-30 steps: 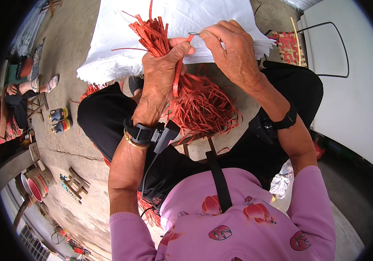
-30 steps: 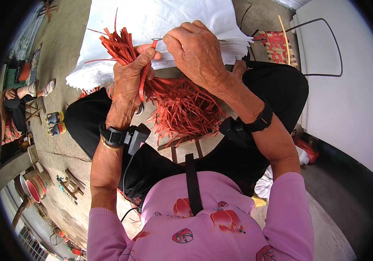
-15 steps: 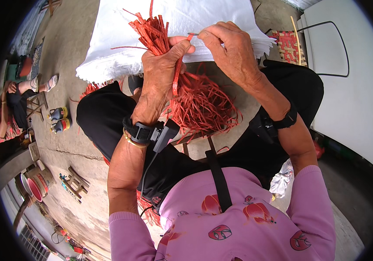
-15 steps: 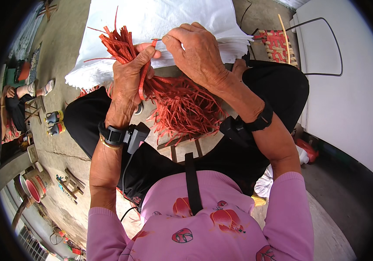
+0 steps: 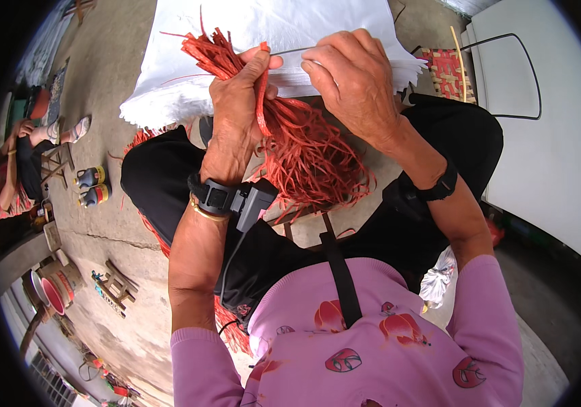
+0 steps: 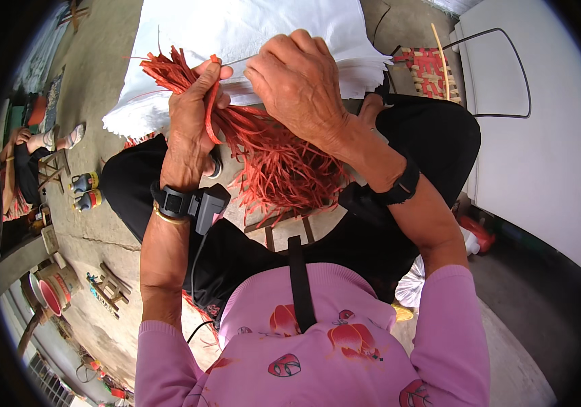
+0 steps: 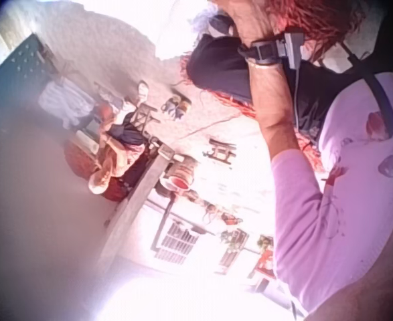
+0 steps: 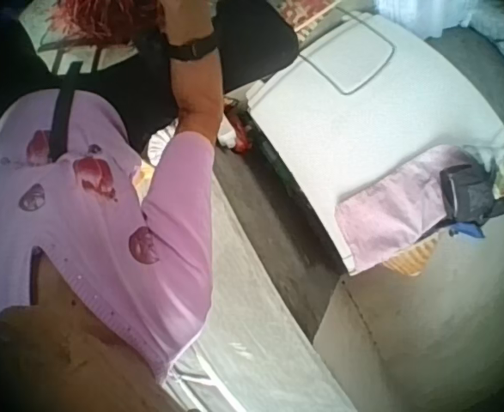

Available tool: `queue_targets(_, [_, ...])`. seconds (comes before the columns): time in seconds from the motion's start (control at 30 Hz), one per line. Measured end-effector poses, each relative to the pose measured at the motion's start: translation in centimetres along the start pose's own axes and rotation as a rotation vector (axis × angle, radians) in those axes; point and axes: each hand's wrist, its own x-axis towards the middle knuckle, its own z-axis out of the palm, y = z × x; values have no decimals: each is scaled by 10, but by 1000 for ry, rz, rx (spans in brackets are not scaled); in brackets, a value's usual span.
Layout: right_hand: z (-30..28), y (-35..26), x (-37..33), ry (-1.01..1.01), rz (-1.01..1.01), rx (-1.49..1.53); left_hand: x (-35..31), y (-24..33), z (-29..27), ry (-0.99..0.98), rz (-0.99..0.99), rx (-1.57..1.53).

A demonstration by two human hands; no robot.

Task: The person is gathering, organizing, and tying bundles of red plastic strips using a white bag as a surface and a thin wire or string for binding.

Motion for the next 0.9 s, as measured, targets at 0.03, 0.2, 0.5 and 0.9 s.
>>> queue_targets(0.03, [1,-4,-1,-72,173,139,3,3,-2,32,-17,-46])
queue_targets(0.2, [5,-7,-2,-208,1023,1002,0,-4,2,-94,-108,-40])
queue_targets(0.5, [-10,10,10,-28,744,1625,20,4,-10,-77,-68,-165])
queue_targets(0.9, [-64,86,9,-552,70,-528,7,5,20,-34,41,417])
